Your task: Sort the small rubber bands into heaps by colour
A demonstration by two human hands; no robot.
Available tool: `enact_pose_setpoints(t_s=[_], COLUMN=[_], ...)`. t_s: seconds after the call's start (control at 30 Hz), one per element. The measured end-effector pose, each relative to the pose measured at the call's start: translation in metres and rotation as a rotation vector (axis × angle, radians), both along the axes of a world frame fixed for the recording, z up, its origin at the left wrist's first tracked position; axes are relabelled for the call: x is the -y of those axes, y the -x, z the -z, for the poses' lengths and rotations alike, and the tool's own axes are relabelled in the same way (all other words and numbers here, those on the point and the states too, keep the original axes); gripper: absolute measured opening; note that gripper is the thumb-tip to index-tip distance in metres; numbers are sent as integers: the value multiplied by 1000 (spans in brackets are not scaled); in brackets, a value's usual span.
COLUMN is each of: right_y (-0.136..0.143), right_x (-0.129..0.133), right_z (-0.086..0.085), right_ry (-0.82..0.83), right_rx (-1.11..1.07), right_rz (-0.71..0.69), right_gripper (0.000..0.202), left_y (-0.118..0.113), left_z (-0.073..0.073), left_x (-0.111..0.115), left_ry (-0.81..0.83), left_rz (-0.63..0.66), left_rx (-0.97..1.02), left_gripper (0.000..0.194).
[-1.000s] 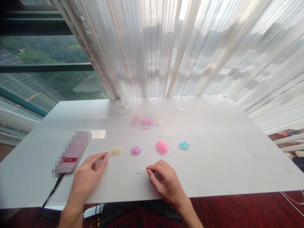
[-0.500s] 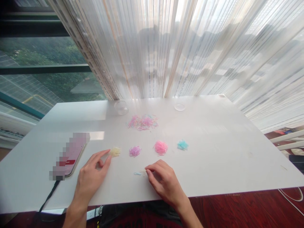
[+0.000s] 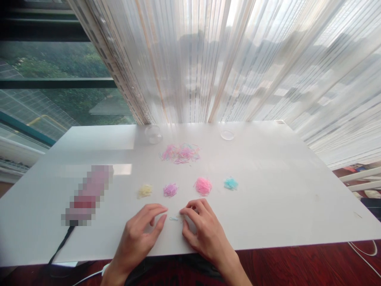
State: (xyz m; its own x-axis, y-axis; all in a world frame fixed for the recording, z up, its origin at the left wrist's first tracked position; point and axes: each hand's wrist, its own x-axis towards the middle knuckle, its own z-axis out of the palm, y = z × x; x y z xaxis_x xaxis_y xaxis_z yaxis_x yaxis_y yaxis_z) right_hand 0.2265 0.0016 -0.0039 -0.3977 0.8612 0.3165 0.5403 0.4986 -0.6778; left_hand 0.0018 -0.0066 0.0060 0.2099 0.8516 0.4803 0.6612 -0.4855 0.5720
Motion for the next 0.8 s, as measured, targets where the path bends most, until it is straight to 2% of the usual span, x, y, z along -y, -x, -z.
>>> enact_pose_setpoints(t_s=[0.07,0.2,0.4,0.53,0.8], right_y=[0,-1,-4,-6,-6], right_x=[0,-1,-3,-3,-3], right_z=[0,2,4,7,9], right_ry=[4,8,0,5,21], right_rx=[-3,-13,-77,-126,-101], right_rz=[-5,-24,-47,-55,-65], right_gripper=[26,14,14,16,13], left_y=[-9,-13,-13,-17,-18], left_z=[2,5,7,8,9], left_x=[0,-3,-6,-8,-8], left_ry=[25,36,46,46,60], left_rz=[68,92,117,135,172], left_rx=[-22,-61,-98,-55,-8], left_gripper=[12,11,9,11,13])
